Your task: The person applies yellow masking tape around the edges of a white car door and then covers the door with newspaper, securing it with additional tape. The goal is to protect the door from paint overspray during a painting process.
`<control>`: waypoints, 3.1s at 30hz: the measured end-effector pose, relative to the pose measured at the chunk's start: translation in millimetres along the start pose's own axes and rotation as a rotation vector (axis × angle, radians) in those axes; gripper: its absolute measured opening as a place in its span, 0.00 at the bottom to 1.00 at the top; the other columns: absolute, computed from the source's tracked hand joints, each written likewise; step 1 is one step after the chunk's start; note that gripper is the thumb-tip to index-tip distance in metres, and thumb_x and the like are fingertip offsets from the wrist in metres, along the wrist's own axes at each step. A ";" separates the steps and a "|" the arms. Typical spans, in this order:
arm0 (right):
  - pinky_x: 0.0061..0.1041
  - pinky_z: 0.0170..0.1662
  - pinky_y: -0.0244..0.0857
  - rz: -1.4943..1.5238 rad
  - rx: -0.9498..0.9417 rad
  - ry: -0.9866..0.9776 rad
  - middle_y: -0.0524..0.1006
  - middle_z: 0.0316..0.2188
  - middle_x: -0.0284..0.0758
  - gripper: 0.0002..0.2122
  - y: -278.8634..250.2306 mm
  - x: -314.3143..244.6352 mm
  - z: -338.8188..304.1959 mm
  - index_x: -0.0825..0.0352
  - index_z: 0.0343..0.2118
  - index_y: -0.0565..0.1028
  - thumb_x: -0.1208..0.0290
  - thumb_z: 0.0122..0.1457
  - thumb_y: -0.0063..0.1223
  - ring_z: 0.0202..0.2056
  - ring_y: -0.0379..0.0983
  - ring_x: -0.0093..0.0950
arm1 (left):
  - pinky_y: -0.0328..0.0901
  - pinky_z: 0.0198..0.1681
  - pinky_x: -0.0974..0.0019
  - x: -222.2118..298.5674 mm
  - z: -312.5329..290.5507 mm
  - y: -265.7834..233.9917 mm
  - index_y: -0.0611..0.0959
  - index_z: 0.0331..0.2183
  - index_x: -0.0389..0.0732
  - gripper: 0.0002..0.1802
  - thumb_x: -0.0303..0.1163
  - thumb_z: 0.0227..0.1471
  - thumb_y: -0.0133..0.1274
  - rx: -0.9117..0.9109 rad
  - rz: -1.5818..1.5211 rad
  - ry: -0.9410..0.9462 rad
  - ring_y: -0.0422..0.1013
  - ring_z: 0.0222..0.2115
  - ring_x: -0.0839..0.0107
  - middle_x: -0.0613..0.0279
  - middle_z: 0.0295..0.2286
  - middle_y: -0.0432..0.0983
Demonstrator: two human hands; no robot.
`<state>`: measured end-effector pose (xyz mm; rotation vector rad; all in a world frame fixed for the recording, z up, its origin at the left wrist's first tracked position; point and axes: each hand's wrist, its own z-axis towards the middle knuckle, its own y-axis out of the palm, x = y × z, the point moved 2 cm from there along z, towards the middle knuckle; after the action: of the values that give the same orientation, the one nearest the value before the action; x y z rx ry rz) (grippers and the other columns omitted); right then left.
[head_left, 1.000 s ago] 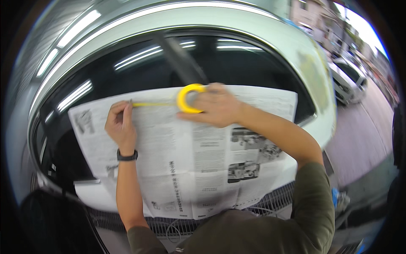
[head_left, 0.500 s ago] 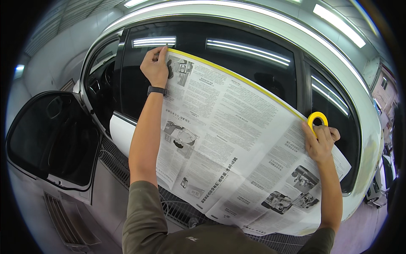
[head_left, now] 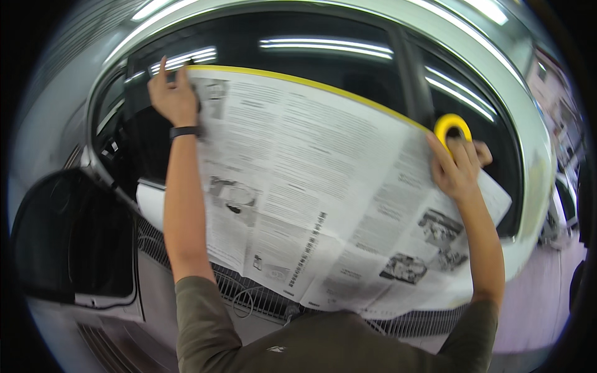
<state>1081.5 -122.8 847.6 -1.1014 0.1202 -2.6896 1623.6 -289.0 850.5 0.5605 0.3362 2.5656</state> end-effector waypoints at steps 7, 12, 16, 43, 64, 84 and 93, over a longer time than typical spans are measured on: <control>0.32 0.50 0.50 -0.052 0.004 -0.005 0.71 0.27 0.22 0.22 9.4 3.4 -10.4 0.49 0.54 0.84 0.67 0.53 0.64 0.31 0.69 0.18 | 0.58 0.63 0.50 21.3 -26.3 -5.4 0.82 0.58 0.42 0.26 0.48 0.69 0.46 -0.259 0.389 0.242 0.67 0.59 0.51 0.53 0.59 0.74; 0.33 0.50 0.49 -0.054 -0.024 0.010 0.70 0.26 0.20 0.23 10.9 2.2 -7.4 0.49 0.55 0.83 0.67 0.54 0.64 0.32 0.68 0.18 | 0.42 0.73 0.44 112.7 -85.5 -5.0 0.61 0.71 0.39 0.36 0.49 0.71 0.42 -0.519 0.317 0.255 0.48 0.72 0.48 0.48 0.71 0.54; 0.32 0.50 0.53 -0.081 -0.034 0.001 0.71 0.27 0.19 0.23 9.2 3.0 -7.4 0.45 0.55 0.83 0.67 0.53 0.64 0.35 0.72 0.18 | 0.35 0.74 0.40 229.6 -154.0 1.0 0.57 0.72 0.43 0.46 0.53 0.63 0.54 -0.731 0.064 0.376 0.39 0.74 0.45 0.47 0.72 0.46; 0.34 0.59 0.60 -0.252 -0.372 0.434 0.83 0.24 0.30 0.13 -71.9 57.2 -110.1 0.52 0.52 0.81 0.57 0.70 0.53 0.28 0.80 0.23 | 0.39 0.74 0.40 393.8 -221.4 21.5 0.63 0.69 0.35 0.46 0.54 0.61 0.56 -0.928 -0.151 0.655 0.46 0.72 0.49 0.52 0.70 0.55; 0.35 0.62 0.59 -0.429 -0.513 0.697 0.86 0.30 0.31 0.11 -140.2 101.0 -205.9 0.52 0.48 0.81 0.57 0.71 0.51 0.29 0.81 0.26 | 0.43 0.73 0.42 498.3 -262.3 44.8 0.65 0.66 0.31 0.44 0.51 0.61 0.58 -0.959 -0.366 0.882 0.52 0.70 0.52 0.49 0.68 0.60; 0.35 0.57 0.65 -0.369 -0.490 0.464 0.74 0.18 0.25 0.04 -214.6 49.9 -168.8 0.55 0.36 0.76 0.64 0.62 0.59 0.23 0.75 0.28 | 0.54 0.69 0.46 479.0 -206.8 51.8 0.77 0.59 0.40 0.31 0.36 0.55 0.63 -0.846 -0.472 0.890 0.68 0.58 0.58 0.58 0.56 0.73; 0.34 0.49 0.64 -0.303 -0.180 0.569 0.72 0.14 0.24 0.08 -280.2 -23.3 -84.0 0.58 0.31 0.78 0.79 0.49 0.63 0.17 0.69 0.23 | 0.67 0.55 0.52 458.8 -137.3 -3.9 0.84 0.41 0.41 0.16 0.34 0.50 0.67 -0.911 -0.786 0.769 0.72 0.47 0.56 0.59 0.39 0.77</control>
<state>987.6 153.5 817.4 -0.3785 0.3173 -3.2477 1198.7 -69.7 877.1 -0.7587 -0.3278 1.7539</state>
